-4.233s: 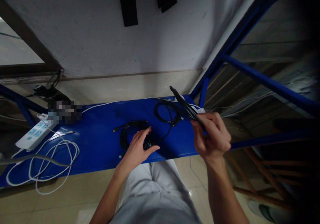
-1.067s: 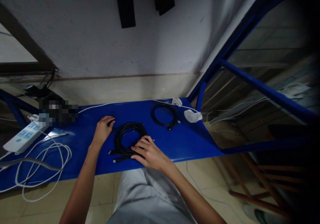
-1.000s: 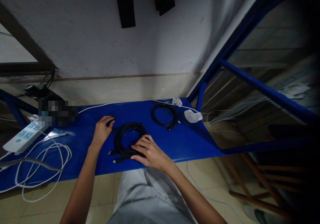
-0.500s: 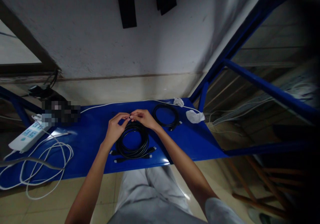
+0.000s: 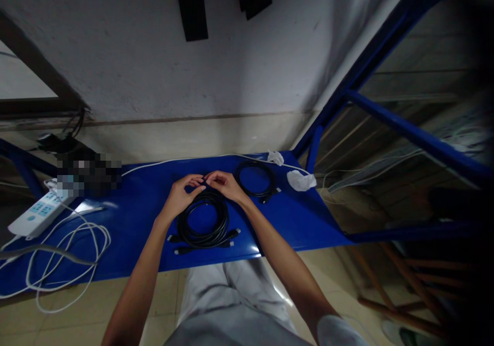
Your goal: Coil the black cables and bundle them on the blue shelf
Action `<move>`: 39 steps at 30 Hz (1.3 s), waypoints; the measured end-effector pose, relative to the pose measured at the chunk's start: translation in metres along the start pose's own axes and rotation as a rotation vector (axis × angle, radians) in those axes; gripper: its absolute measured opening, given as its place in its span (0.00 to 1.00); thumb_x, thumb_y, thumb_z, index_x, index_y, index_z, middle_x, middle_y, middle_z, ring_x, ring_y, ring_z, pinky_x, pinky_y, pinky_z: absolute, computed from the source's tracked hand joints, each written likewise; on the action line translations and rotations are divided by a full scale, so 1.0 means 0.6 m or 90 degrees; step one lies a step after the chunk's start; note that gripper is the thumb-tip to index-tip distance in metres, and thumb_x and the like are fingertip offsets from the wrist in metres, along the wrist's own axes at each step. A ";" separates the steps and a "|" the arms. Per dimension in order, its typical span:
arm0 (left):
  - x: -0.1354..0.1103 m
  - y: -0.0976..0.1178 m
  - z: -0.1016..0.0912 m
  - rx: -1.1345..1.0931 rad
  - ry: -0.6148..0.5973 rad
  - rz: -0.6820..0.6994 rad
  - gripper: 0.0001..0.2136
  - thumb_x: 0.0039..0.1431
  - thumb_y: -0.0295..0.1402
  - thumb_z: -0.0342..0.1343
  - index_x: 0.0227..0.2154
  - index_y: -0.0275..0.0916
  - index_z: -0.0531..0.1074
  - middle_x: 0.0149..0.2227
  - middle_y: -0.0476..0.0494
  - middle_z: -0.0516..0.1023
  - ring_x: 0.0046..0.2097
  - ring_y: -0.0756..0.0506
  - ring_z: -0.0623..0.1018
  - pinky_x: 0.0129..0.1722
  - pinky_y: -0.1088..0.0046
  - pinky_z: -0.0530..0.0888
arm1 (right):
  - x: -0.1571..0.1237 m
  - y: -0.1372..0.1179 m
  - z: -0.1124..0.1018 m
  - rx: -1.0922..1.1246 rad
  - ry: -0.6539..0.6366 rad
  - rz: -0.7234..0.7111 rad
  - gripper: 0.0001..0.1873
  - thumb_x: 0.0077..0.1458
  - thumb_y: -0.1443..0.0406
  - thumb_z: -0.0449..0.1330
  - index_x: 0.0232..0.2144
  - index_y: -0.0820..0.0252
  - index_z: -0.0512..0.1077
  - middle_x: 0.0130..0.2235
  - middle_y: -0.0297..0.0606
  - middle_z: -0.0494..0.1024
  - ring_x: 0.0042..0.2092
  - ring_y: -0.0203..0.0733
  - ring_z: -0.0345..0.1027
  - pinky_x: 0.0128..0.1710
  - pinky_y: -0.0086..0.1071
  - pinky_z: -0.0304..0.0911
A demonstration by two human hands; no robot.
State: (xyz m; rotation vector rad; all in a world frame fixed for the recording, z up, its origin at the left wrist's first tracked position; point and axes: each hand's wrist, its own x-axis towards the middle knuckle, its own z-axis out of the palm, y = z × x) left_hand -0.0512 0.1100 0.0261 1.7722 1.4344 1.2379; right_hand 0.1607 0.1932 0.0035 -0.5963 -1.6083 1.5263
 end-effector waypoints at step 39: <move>-0.009 -0.012 -0.022 0.224 -0.034 0.014 0.23 0.60 0.50 0.73 0.54 0.45 0.82 0.54 0.37 0.84 0.57 0.33 0.82 0.62 0.50 0.74 | -0.007 -0.010 0.017 0.082 0.068 0.024 0.21 0.52 0.49 0.78 0.34 0.56 0.77 0.45 0.40 0.86 0.47 0.44 0.80 0.56 0.41 0.73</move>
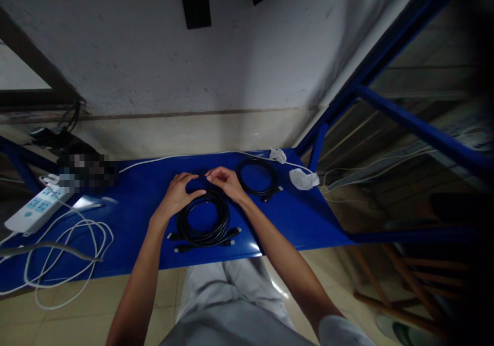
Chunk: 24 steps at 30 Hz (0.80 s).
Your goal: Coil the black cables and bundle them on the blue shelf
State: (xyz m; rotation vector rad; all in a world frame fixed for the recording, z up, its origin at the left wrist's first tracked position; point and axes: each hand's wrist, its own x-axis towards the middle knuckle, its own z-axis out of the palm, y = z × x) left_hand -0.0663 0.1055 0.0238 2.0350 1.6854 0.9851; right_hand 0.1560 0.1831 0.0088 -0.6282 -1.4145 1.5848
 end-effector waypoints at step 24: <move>-0.039 0.037 -0.002 0.090 -0.048 0.007 0.08 0.75 0.42 0.60 0.48 0.47 0.80 0.47 0.41 0.83 0.48 0.36 0.84 0.49 0.62 0.78 | 0.001 0.020 -0.006 -0.121 -0.049 -0.034 0.21 0.58 0.48 0.74 0.33 0.57 0.77 0.43 0.43 0.87 0.44 0.44 0.80 0.51 0.40 0.73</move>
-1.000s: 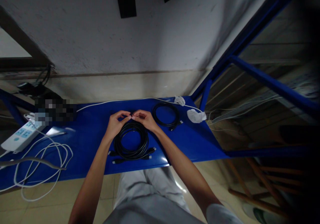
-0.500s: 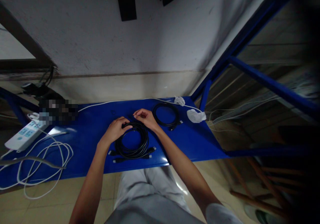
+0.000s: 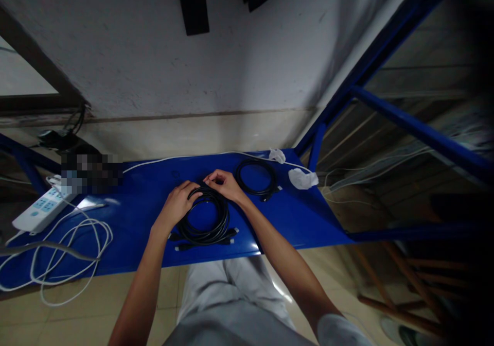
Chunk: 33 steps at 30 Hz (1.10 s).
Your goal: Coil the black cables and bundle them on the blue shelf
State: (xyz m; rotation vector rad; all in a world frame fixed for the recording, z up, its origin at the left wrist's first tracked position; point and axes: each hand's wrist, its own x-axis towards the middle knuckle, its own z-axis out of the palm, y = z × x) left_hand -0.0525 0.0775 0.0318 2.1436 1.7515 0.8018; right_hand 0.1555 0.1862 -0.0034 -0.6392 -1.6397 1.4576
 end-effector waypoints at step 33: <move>-0.032 0.052 -0.025 -0.061 0.153 0.029 0.08 0.79 0.38 0.56 0.54 0.46 0.74 0.48 0.45 0.85 0.47 0.43 0.86 0.50 0.66 0.80 | 0.002 -0.027 -0.016 0.020 -0.004 0.012 0.20 0.59 0.49 0.75 0.38 0.60 0.81 0.36 0.36 0.84 0.37 0.38 0.75 0.43 0.32 0.69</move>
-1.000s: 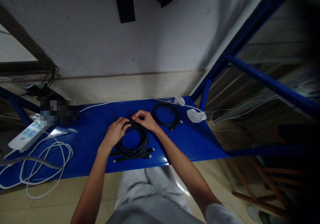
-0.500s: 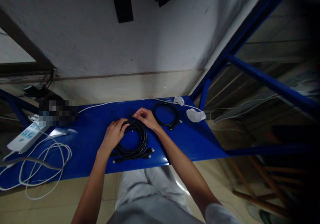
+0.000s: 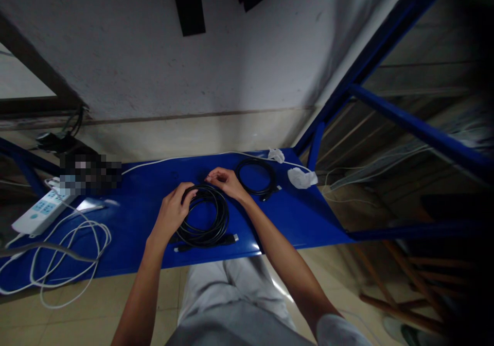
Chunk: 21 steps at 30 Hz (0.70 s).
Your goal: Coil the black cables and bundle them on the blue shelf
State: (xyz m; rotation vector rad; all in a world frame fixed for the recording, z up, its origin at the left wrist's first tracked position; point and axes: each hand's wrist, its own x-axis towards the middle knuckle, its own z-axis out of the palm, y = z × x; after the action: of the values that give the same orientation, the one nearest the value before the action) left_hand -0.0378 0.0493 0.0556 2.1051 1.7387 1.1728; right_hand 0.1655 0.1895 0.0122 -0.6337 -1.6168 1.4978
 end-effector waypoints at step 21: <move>-0.002 -0.014 0.019 0.077 0.004 0.100 0.15 0.78 0.26 0.51 0.54 0.46 0.81 0.59 0.40 0.79 0.52 0.42 0.83 0.56 0.60 0.80 | -0.003 0.007 -0.008 0.118 -0.183 0.112 0.29 0.54 0.44 0.77 0.42 0.62 0.80 0.37 0.40 0.87 0.38 0.42 0.82 0.44 0.33 0.75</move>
State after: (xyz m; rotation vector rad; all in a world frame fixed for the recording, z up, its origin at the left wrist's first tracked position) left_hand -0.0367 0.0544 0.0425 2.3479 1.7146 1.1410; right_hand 0.1696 0.1911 0.0077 -0.4837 -1.6400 1.9141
